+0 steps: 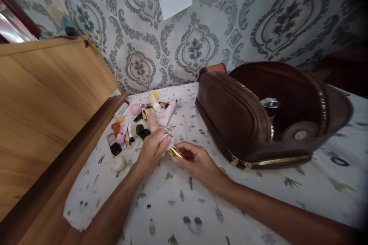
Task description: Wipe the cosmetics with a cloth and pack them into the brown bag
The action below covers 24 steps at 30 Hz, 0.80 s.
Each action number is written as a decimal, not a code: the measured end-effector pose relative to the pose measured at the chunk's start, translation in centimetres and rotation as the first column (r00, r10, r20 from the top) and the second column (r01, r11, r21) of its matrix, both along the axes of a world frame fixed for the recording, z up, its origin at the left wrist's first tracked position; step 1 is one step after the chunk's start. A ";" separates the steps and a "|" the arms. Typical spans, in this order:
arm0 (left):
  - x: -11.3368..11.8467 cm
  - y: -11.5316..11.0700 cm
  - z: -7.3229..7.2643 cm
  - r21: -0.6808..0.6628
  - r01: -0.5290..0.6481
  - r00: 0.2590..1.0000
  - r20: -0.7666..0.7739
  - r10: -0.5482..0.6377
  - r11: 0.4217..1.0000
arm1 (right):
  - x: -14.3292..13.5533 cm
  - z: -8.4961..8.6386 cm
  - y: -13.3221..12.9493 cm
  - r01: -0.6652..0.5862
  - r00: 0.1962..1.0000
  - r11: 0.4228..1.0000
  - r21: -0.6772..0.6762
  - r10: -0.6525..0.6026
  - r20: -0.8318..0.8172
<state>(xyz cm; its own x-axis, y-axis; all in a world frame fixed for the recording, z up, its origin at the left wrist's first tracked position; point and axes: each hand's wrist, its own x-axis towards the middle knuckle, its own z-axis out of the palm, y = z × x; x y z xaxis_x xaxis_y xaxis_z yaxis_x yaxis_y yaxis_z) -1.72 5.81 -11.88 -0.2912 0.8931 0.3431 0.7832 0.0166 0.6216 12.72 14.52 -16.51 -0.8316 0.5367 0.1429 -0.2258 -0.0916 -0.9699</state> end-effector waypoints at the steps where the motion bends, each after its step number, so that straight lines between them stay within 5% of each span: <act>1: 0.1 0.0 0.0 0.031 -0.017 0.998 0.067 0.015 0.999 | 0.0 0.1 -0.1 -0.012 1.000 1.000 -0.008 0.012 0.003; 6: 0.8 0.5 -0.3 0.134 -0.231 0.894 0.420 0.156 0.964 | 0.2 0.7 0.1 -0.089 0.996 0.993 -0.074 0.090 0.016; 14: 1.7 0.5 -0.9 0.141 -0.221 0.896 0.419 0.144 0.965 | 0.6 0.6 -0.1 -0.258 0.962 0.966 -0.034 0.259 0.080; 19: 1.7 0.9 -2.2 0.040 -0.416 0.661 0.699 0.272 0.909 | 0.3 0.7 0.0 -0.135 0.990 0.982 -0.129 0.138 0.019; 24: 2.6 0.9 -3.1 0.055 -0.013 0.662 0.749 -0.033 0.998 | 0.0 -0.3 0.5 0.036 0.999 0.989 -0.146 -0.033 0.019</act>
<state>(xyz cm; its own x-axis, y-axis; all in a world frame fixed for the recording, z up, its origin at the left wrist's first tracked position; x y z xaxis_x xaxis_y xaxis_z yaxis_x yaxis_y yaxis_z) 0.91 6.66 -14.96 -0.4612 0.8854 0.0572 0.0521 -0.0373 0.9979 12.69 15.02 -16.83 -0.8138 0.5793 0.0472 -0.2156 -0.2254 -0.9501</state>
